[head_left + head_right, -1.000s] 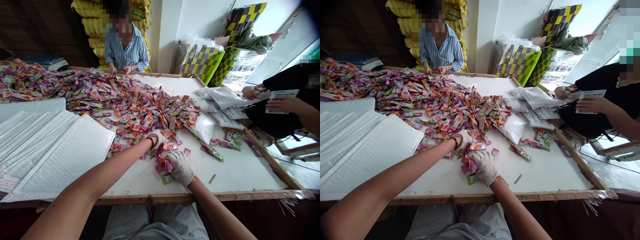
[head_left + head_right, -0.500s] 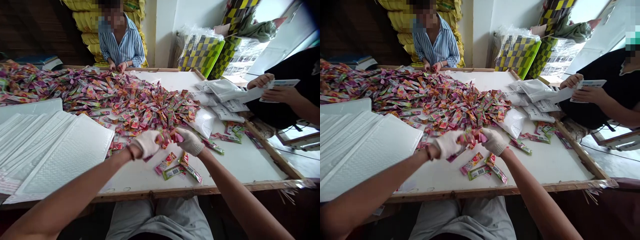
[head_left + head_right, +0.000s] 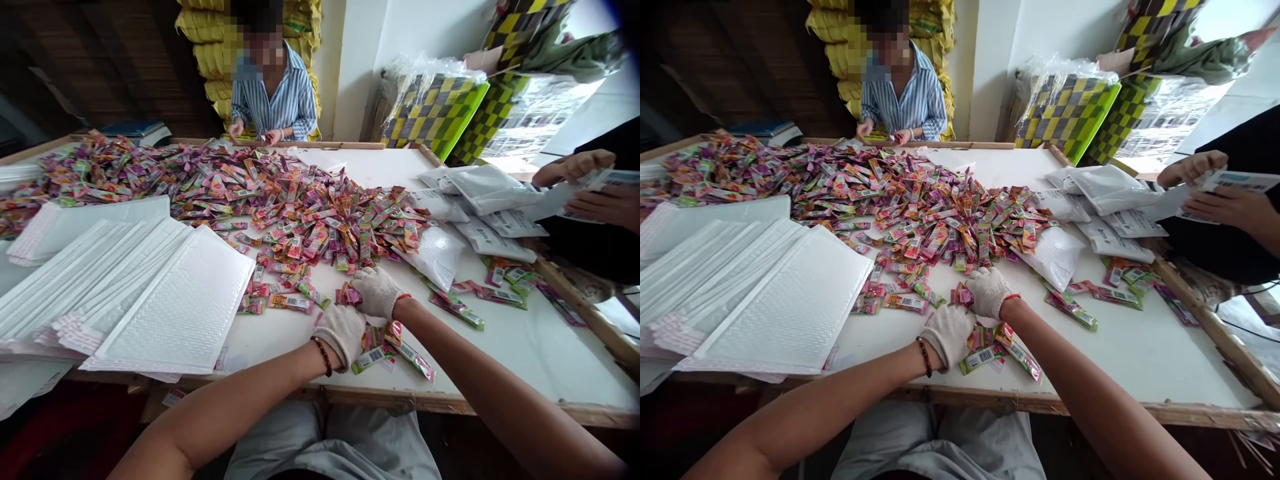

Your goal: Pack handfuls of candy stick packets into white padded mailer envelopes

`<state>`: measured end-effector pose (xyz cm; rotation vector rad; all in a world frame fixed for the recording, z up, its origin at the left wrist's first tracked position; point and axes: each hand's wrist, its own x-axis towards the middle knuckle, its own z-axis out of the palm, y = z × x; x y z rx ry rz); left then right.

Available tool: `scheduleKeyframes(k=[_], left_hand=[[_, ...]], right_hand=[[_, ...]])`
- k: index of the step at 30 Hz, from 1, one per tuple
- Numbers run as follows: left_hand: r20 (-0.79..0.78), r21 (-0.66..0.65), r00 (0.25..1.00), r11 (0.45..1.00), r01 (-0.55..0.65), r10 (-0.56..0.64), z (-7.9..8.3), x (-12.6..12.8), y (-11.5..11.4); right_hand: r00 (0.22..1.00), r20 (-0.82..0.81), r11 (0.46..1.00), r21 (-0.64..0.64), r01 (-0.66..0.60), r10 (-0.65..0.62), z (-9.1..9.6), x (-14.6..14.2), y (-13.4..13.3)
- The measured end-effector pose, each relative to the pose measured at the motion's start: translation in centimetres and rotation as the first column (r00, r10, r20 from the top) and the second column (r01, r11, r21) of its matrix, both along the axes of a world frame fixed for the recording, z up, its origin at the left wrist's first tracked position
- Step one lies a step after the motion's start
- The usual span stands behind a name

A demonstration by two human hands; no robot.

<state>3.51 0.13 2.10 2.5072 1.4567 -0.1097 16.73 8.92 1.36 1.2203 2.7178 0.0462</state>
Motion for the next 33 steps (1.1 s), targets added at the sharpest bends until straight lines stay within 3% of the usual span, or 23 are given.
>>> scheduleKeyframes(k=[3,5,8,11,15,20,24,28,33], left_hand=[[0.032,0.069,0.999,0.998,-0.011,0.009,-0.6,-0.2,-1.1],[0.032,0.055,0.999,0.998,-0.043,0.041,-0.9,-0.3,-1.2],[-0.003,-0.026,1.0,1.0,-0.015,0.015,-0.7,-0.4,-1.1],[-0.023,-0.061,0.997,0.996,0.066,-0.067,-0.3,-1.2,-1.7],[-0.04,0.099,0.993,0.988,0.117,-0.114,-0.5,-4.8,-3.3],[-0.086,0.281,0.989,0.956,-0.088,0.116,-0.7,-11.0,-2.4],[-0.102,0.204,0.994,0.979,-0.014,0.036,-0.4,-12.5,-1.2],[-0.086,0.119,0.993,0.99,-0.07,0.08,-0.2,-12.1,-2.6],[-0.052,0.037,0.982,0.983,-0.178,0.179,-0.1,-12.3,-4.1]], right_hand=[[0.999,-0.03,0.999,-0.034,0.043,-0.044,0.0,-0.1,0.0],[0.982,-0.062,0.982,-0.077,0.171,-0.176,0.3,-0.6,0.0],[0.882,-0.159,0.881,-0.258,0.396,-0.443,1.0,-2.4,0.1],[0.793,-0.281,0.815,-0.406,0.413,-0.541,1.3,-5.4,0.2],[0.8,-0.339,0.854,-0.358,0.377,-0.495,0.5,-9.1,-0.1],[0.876,-0.19,0.874,-0.308,0.376,-0.443,-0.7,-9.9,-1.1],[0.928,-0.167,0.935,-0.188,0.301,-0.332,-0.8,-8.2,-2.6],[0.967,-0.166,0.981,-0.013,0.193,-0.193,-1.3,-5.6,-4.2],[0.906,-0.334,0.964,-0.15,0.22,-0.259,-0.7,-4.9,-3.2]])
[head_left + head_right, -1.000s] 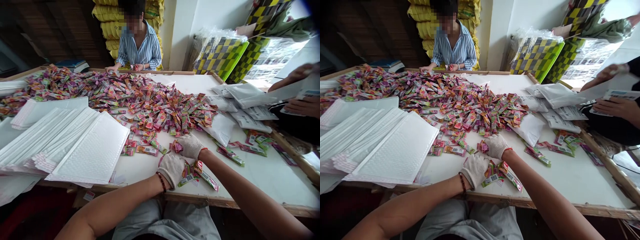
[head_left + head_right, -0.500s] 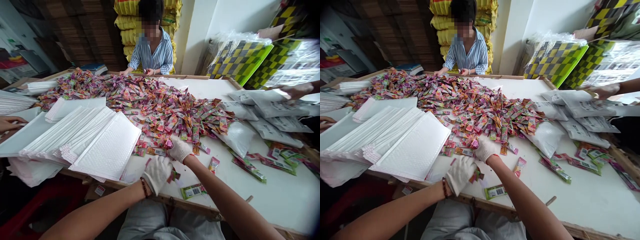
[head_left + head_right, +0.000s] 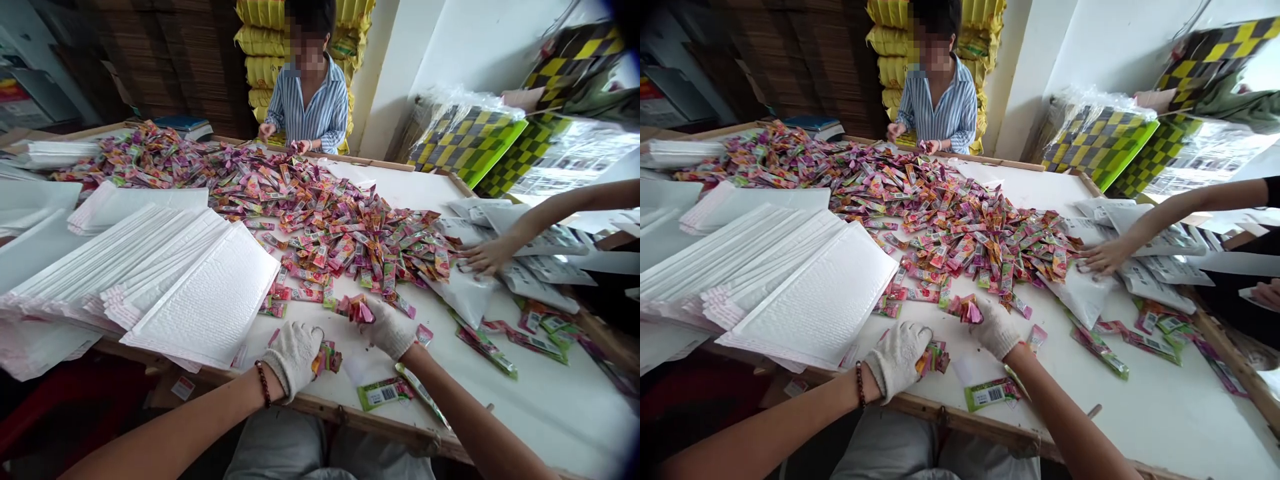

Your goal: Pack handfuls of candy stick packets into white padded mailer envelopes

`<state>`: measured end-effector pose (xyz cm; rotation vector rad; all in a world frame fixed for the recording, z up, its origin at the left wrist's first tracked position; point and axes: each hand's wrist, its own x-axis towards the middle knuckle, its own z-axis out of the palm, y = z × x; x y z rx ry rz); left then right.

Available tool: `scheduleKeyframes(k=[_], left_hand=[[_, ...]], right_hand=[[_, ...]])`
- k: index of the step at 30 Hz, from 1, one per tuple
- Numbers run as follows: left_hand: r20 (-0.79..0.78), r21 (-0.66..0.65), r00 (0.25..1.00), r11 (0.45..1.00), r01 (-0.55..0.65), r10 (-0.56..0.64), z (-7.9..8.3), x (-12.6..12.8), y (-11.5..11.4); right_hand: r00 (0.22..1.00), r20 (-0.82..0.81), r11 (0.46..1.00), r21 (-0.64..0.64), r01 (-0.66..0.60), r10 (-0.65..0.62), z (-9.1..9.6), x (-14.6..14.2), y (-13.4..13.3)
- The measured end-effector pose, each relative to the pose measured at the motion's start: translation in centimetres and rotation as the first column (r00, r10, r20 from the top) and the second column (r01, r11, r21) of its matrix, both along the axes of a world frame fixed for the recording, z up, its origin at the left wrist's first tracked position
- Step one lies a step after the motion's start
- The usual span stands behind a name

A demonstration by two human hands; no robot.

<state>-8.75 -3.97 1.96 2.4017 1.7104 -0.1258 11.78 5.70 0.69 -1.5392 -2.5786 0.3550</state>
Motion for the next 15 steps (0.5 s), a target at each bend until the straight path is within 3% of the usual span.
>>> scheduleKeyframes(k=[4,8,11,15], left_hand=[[-0.027,-0.03,0.999,0.999,0.026,-0.027,-0.1,0.4,0.4],[-0.006,0.013,0.998,0.998,0.064,-0.064,-0.6,0.2,-0.3],[0.028,0.024,0.997,0.997,0.07,-0.071,-1.1,-0.6,-1.4],[0.035,0.013,0.999,0.999,0.033,-0.033,-1.0,-1.1,-1.7]], right_hand=[[0.987,-0.12,0.994,0.018,-0.108,0.109,1.6,-5.3,2.6],[0.993,0.071,0.991,0.085,-0.1,0.094,1.8,-10.9,4.3],[0.997,0.064,0.996,0.071,-0.05,0.046,0.8,-11.3,5.1],[0.971,-0.234,0.995,-0.099,0.017,-0.04,0.7,-8.4,5.8]])
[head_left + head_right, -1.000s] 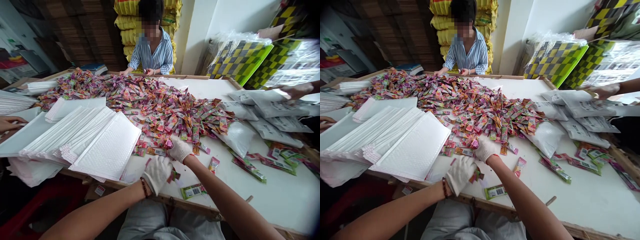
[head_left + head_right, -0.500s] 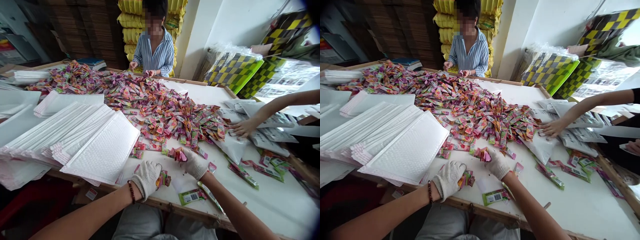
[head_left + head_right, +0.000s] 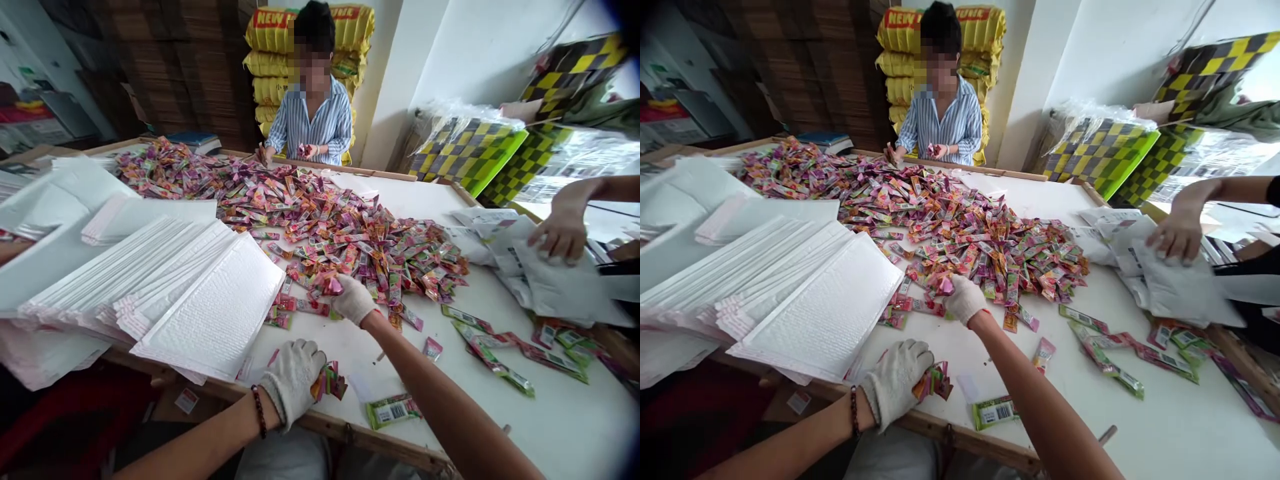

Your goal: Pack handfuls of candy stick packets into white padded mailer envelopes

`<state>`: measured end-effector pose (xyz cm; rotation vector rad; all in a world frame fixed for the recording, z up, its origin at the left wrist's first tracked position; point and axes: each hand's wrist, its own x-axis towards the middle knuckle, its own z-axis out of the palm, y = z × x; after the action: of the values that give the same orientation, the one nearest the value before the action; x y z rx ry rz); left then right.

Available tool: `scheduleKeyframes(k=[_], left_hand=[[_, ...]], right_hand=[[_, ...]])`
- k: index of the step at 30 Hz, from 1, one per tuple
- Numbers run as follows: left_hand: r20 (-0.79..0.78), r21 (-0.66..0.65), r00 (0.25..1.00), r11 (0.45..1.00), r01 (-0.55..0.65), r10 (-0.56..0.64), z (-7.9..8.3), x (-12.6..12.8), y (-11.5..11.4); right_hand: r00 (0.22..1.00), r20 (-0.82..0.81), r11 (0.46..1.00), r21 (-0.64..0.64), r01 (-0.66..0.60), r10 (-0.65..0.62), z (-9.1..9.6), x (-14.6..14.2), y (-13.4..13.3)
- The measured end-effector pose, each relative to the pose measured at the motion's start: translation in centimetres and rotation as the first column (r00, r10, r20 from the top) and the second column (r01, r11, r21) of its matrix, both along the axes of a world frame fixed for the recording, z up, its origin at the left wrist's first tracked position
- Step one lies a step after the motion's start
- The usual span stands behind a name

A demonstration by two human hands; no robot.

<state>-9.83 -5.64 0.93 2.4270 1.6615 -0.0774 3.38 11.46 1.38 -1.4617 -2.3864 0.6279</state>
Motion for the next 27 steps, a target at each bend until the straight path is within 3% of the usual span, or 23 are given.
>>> scheduleKeyframes(k=[3,5,7,10,15,18,20,22,24,25,27], left_hand=[[-0.019,-0.029,1.0,0.999,0.019,-0.02,0.3,0.3,0.8],[-0.028,-0.062,0.999,0.998,0.028,-0.03,0.5,0.5,1.2],[-0.027,-0.072,0.999,0.997,0.021,-0.023,0.7,0.5,1.3],[0.011,-0.039,1.0,0.999,0.026,-0.026,0.6,0.2,0.8],[0.17,-0.003,0.985,0.999,0.033,-0.032,-0.1,-0.5,-0.6],[0.408,0.016,0.907,0.993,-0.118,0.102,-0.1,-1.0,-1.1],[0.654,-0.073,0.701,0.945,-0.318,0.286,0.1,-1.6,-1.2],[0.806,-0.306,0.346,0.839,-0.45,0.48,0.5,-2.3,-1.0],[0.779,-0.567,-0.007,0.699,-0.436,0.627,0.8,-2.7,-0.5],[0.725,-0.665,-0.14,0.632,-0.398,0.674,0.9,-2.6,-0.1],[0.624,-0.779,-0.294,0.543,-0.314,0.724,0.9,-1.8,0.9]], right_hand=[[0.993,-0.11,0.987,-0.145,-0.067,0.051,1.0,0.4,-0.3],[0.994,0.006,0.954,-0.282,-0.102,0.108,1.5,-0.7,-1.1],[0.972,0.177,0.94,-0.33,-0.087,0.153,1.5,-2.1,-2.2],[0.927,0.353,0.982,-0.175,-0.066,0.125,0.9,-3.4,-3.9],[0.919,0.364,0.984,0.035,-0.176,0.151,-0.3,-1.8,-5.7],[0.896,0.371,0.947,0.107,-0.301,0.243,-0.4,-0.8,-6.4],[0.896,0.357,0.943,0.098,-0.319,0.266,-0.3,-0.4,-6.6],[0.947,0.243,0.974,0.039,-0.225,0.209,-0.1,0.2,-6.7],[0.998,-0.01,0.993,-0.101,-0.055,0.054,0.1,1.0,-6.9],[0.988,-0.149,0.976,-0.216,0.017,-0.05,0.3,1.5,-7.1],[0.912,-0.34,0.882,-0.469,0.049,-0.231,0.4,2.5,-7.8]])
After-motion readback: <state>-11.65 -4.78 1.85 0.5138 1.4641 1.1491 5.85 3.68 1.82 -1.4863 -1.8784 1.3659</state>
